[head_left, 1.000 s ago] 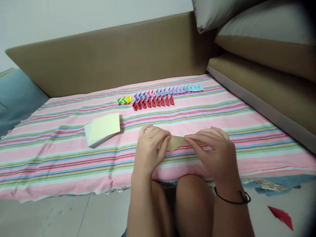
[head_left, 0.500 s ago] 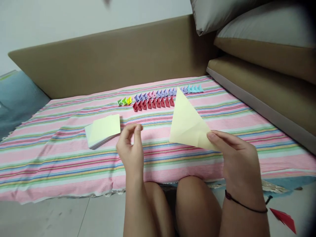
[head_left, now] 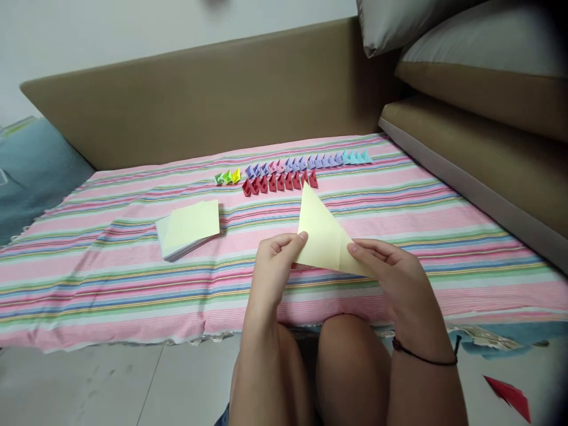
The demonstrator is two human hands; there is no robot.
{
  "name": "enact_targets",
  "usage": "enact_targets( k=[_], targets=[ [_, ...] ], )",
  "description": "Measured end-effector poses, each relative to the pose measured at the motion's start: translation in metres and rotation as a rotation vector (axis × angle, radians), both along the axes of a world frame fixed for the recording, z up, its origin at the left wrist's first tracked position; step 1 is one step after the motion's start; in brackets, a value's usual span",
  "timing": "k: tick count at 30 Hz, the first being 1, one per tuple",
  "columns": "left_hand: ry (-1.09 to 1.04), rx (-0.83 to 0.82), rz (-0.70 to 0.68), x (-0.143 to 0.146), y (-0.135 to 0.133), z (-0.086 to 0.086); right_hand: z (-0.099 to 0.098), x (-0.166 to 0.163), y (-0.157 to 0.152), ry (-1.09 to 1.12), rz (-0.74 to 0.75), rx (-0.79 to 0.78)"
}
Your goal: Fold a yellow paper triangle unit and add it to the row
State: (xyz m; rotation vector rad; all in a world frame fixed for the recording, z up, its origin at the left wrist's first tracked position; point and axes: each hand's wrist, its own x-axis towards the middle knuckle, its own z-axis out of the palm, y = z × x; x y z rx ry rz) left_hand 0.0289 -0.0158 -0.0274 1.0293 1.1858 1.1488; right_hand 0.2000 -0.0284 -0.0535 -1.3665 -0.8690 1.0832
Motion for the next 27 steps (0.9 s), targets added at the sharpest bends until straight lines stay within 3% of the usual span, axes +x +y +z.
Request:
enact_targets(
  k=[6,13,24,27],
  targets=[
    [-0.031,-0.109,-0.137,-0.004,0.0,0.0,0.001,-0.002,0.0,-0.104,0.098,-0.05],
    [-0.04,-0.12,-0.19,-0.004,0.0,0.0,0.004,-0.003,-0.001,-0.05,0.075,-0.065],
    [0.123,-0.046,-0.209,-0.01,0.004,-0.009,0.002,-0.005,0.001,-0.178,0.038,0.082],
    [0.223,-0.005,-0.23,-0.01,0.007,-0.013,0.004,-0.006,0.0,-0.308,0.007,0.112]
  ],
)
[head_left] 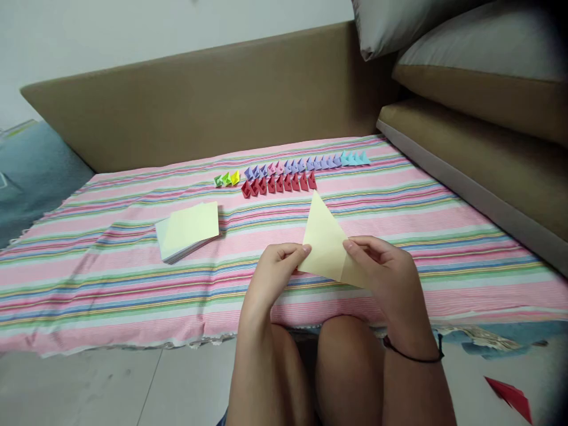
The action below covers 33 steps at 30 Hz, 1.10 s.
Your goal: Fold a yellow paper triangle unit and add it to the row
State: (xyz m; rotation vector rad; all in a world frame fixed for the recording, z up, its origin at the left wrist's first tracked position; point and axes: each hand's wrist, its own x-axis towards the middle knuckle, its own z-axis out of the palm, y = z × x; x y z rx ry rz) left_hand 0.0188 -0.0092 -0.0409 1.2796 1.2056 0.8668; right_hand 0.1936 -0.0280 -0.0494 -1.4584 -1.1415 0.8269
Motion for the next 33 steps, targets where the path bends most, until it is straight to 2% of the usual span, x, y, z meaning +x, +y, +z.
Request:
enact_targets(
  k=[2,5,6,8,9,11,13,18,26,33],
  targets=[
    [0.098,0.158,0.109,0.002,0.001,-0.001,0.002,-0.002,-0.001,-0.122,-0.05,0.045],
    [0.373,0.689,0.382,0.007,0.002,0.003,0.004,-0.006,-0.002,-0.28,-0.107,0.15],
    [0.482,0.877,0.407,0.009,0.001,0.005,0.005,-0.008,-0.003,-0.324,-0.112,0.191],
    [0.654,1.142,0.31,0.013,-0.001,0.01,0.005,-0.012,-0.003,-0.397,-0.075,0.273],
    [0.707,1.204,0.229,0.015,-0.002,0.011,0.005,-0.014,-0.003,-0.427,-0.044,0.308],
    [0.775,1.227,0.095,0.017,-0.003,0.012,0.005,-0.015,-0.002,-0.474,0.009,0.357],
    [0.81,1.194,0.029,0.018,-0.004,0.012,0.005,-0.015,-0.001,-0.518,0.032,0.378],
    [0.869,1.168,0.013,0.014,-0.005,0.013,0.004,-0.015,0.0,-0.623,0.109,0.433],
    [0.965,1.276,0.109,-0.001,-0.007,0.015,0.011,-0.022,-0.003,-0.592,0.208,0.455],
    [1.015,1.293,0.369,-0.037,0.005,0.012,0.013,-0.013,-0.008,-0.426,0.328,0.395]
  ],
)
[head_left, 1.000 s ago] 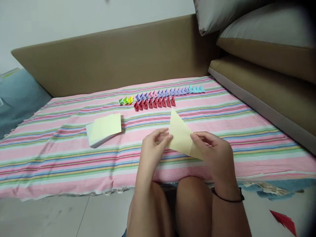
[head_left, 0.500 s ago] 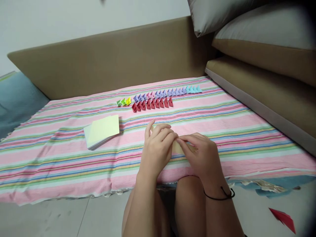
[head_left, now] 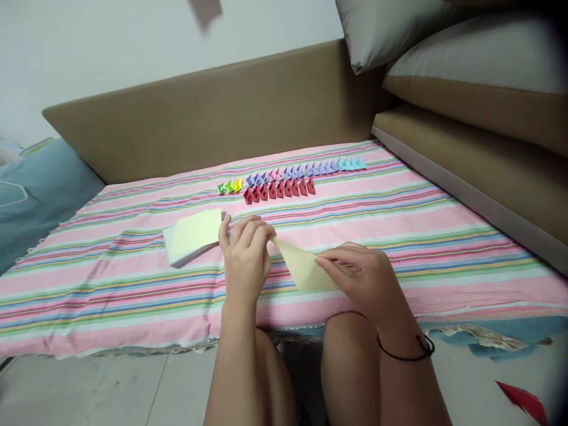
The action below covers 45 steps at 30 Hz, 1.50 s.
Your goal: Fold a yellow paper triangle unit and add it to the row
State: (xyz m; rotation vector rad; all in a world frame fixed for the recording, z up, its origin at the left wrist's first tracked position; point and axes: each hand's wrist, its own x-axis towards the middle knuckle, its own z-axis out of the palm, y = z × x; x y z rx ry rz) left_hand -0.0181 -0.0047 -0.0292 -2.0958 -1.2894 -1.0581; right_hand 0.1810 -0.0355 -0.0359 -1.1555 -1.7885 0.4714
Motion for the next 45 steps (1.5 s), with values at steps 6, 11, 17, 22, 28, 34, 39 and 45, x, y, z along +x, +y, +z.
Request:
enact_targets(
  k=[6,11,17,22,28,34,39,45],
  targets=[
    [-0.291,0.099,0.211,-0.018,0.002,-0.003,-0.003,0.009,0.002,-0.01,-0.037,-0.032],
    [-0.053,-0.014,-0.176,0.015,-0.013,0.003,-0.007,0.003,0.006,-0.137,-0.095,0.062],
    [0.101,-0.247,-0.194,0.038,-0.014,-0.002,-0.006,-0.004,0.008,-0.181,-0.074,0.082],
    [0.09,-0.254,-0.198,0.031,-0.012,-0.003,-0.007,-0.001,0.007,-0.211,-0.089,0.042],
    [0.064,-0.247,-0.175,0.023,-0.012,0.001,-0.01,0.019,0.005,-0.217,-0.175,0.061],
    [-0.148,-0.275,-0.084,-0.005,-0.007,-0.001,-0.021,0.06,0.001,-0.155,-0.418,0.047],
    [-0.877,-0.606,-0.095,-0.001,-0.006,-0.007,-0.013,0.048,-0.001,0.173,-0.417,-0.165],
    [-1.381,-0.82,-0.25,0.026,-0.008,-0.006,-0.004,-0.001,0.006,0.677,-0.017,-0.443]
  ],
)
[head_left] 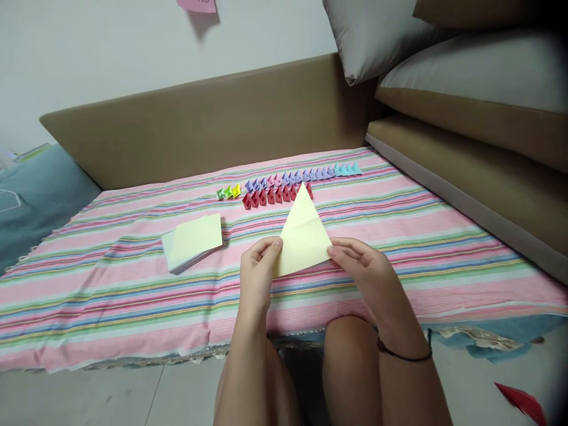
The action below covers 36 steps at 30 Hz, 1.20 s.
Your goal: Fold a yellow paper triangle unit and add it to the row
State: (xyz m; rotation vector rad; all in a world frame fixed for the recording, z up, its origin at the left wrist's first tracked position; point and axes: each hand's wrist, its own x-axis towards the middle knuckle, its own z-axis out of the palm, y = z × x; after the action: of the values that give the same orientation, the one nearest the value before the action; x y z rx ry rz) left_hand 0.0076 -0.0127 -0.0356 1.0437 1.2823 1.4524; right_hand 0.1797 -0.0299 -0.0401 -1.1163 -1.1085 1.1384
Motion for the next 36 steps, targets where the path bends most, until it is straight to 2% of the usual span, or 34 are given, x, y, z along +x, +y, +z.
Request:
enact_targets(
  k=[3,7,18,27,36],
  targets=[
    [-0.088,-0.07,-0.033,0.004,-0.002,0.003,-0.002,-0.007,0.001,0.059,-0.059,-0.008],
    [-0.11,-0.122,-0.106,0.004,-0.003,0.006,-0.002,-0.004,-0.001,-0.015,-0.062,0.027],
    [-0.265,-0.126,-0.126,0.013,-0.001,0.006,0.001,-0.004,-0.002,0.057,-0.163,0.098],
    [-0.518,-0.114,-0.241,0.026,0.001,0.007,0.01,-0.013,-0.012,0.133,-0.164,0.246],
    [-0.732,-0.084,-0.206,0.031,0.002,0.006,0.011,-0.023,-0.019,-0.028,-0.134,0.4]
  ],
)
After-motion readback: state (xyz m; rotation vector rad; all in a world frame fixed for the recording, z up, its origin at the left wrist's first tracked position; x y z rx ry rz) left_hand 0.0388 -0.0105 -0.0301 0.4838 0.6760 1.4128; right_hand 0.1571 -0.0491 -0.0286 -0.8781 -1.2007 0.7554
